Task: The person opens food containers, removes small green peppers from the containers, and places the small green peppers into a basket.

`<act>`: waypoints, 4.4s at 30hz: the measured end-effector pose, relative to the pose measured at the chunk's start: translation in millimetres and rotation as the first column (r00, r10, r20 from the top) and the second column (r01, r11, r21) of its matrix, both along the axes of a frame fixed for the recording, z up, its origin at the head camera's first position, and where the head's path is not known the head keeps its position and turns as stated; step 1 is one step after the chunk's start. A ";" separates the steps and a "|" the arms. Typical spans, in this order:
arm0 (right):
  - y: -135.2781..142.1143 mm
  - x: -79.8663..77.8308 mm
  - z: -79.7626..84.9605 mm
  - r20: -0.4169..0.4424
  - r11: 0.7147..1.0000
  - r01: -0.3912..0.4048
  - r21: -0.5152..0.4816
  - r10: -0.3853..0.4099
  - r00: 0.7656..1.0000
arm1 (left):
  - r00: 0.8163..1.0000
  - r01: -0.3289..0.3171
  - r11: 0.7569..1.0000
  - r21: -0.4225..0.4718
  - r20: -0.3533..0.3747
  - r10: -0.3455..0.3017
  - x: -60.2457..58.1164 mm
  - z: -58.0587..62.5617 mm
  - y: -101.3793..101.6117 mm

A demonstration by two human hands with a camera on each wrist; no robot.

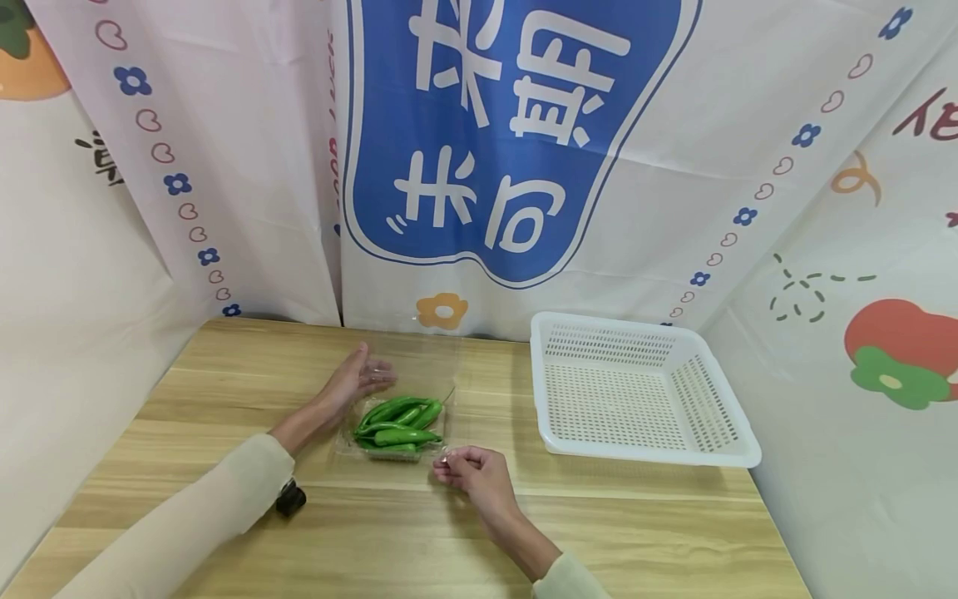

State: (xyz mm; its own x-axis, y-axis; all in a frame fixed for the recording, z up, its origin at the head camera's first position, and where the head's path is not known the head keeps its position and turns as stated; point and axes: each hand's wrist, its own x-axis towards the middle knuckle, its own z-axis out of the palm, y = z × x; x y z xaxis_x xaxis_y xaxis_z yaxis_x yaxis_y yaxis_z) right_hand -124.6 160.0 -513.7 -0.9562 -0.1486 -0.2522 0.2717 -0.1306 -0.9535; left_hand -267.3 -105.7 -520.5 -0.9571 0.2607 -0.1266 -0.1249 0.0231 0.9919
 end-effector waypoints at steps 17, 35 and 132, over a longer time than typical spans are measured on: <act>7.6 -0.7 1.7 -0.027 0.997 -0.042 0.063 0.044 0.999 | 0.991 -0.080 0.997 -0.006 0.103 0.080 14.8 4.3 0.0; 20.7 3.7 23.6 -0.504 0.551 0.267 0.790 0.337 0.796 | 0.995 -0.053 0.997 -0.056 0.085 0.057 43.4 12.0 -12.6; -50.5 -77.3 54.0 -0.031 -0.071 0.233 0.970 0.913 0.408 | 0.980 -0.138 0.990 0.016 0.149 0.134 86.9 14.8 8.4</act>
